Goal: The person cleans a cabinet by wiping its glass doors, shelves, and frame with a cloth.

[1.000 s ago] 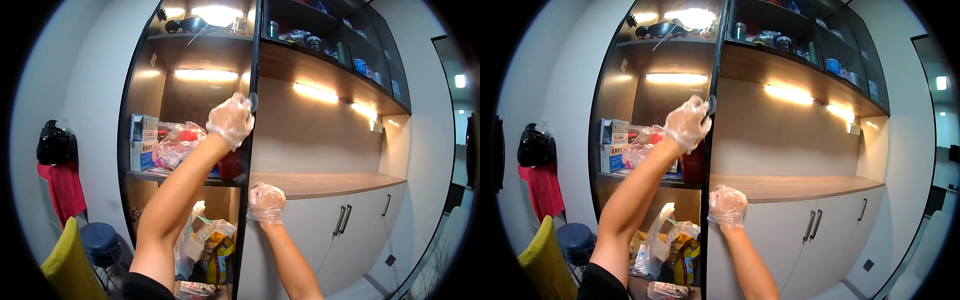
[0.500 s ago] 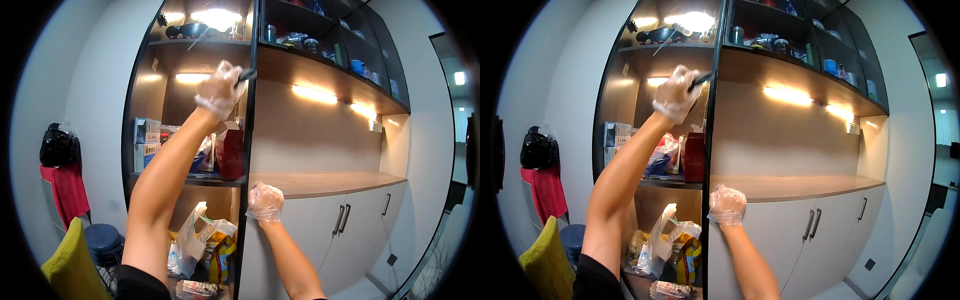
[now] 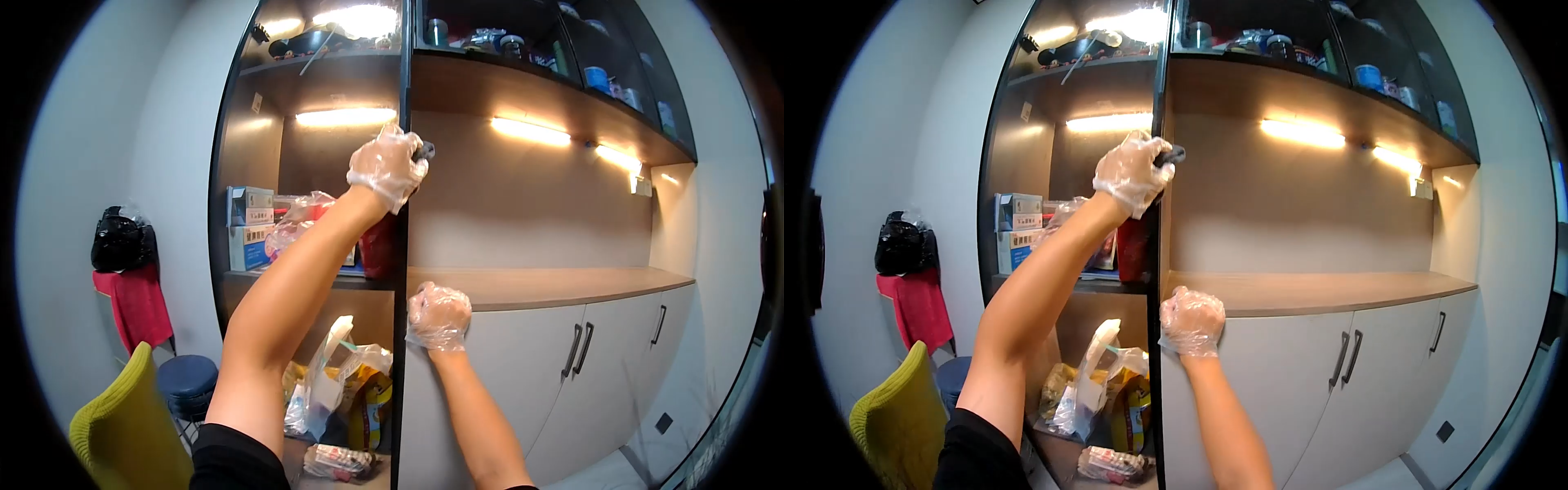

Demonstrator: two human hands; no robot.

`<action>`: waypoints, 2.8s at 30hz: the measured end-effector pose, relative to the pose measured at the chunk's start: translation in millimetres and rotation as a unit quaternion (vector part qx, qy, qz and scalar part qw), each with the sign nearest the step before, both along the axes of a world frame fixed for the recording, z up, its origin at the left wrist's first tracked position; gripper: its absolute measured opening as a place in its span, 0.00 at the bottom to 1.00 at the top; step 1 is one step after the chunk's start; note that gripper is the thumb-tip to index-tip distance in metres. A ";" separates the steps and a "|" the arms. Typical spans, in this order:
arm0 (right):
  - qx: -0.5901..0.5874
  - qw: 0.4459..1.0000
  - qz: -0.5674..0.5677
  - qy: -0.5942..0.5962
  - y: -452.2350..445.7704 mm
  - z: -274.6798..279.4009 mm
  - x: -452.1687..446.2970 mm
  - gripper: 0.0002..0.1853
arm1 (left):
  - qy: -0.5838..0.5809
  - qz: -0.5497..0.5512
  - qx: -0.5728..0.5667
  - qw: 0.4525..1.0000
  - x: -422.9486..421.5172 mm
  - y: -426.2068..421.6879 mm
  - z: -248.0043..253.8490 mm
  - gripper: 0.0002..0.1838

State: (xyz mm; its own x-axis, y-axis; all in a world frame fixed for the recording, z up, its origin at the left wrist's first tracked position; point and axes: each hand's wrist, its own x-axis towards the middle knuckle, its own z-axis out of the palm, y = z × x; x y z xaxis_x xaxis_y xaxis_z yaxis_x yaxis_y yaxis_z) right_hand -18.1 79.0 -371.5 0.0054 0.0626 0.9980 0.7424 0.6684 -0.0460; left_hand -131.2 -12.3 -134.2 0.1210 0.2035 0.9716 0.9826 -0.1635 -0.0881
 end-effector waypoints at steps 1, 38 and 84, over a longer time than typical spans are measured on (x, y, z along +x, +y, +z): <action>-0.003 1.000 0.004 0.000 1.0 0.5 0.3 0.07 | 0.005 0.008 -0.012 1.000 -2.1 -1.9 -11.6 0.19; -0.229 0.807 0.533 0.111 -142.3 -53.5 -19.7 0.32 | -0.353 -0.482 -0.258 0.759 -30.9 -130.0 -44.2 0.20; -0.105 0.586 0.796 0.106 -357.9 -116.5 -114.0 0.28 | -0.510 -0.052 -0.176 0.840 -23.6 -420.4 -325.3 0.47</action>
State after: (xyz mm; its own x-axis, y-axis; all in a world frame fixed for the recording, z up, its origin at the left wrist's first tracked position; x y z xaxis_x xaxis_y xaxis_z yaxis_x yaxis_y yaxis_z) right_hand -132.1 -278.9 -488.0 -0.1035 0.2786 0.9548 -0.8527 0.4693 -0.2294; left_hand -154.7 -432.7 -459.5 -0.7034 0.5394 0.4629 0.4963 -0.0934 0.8631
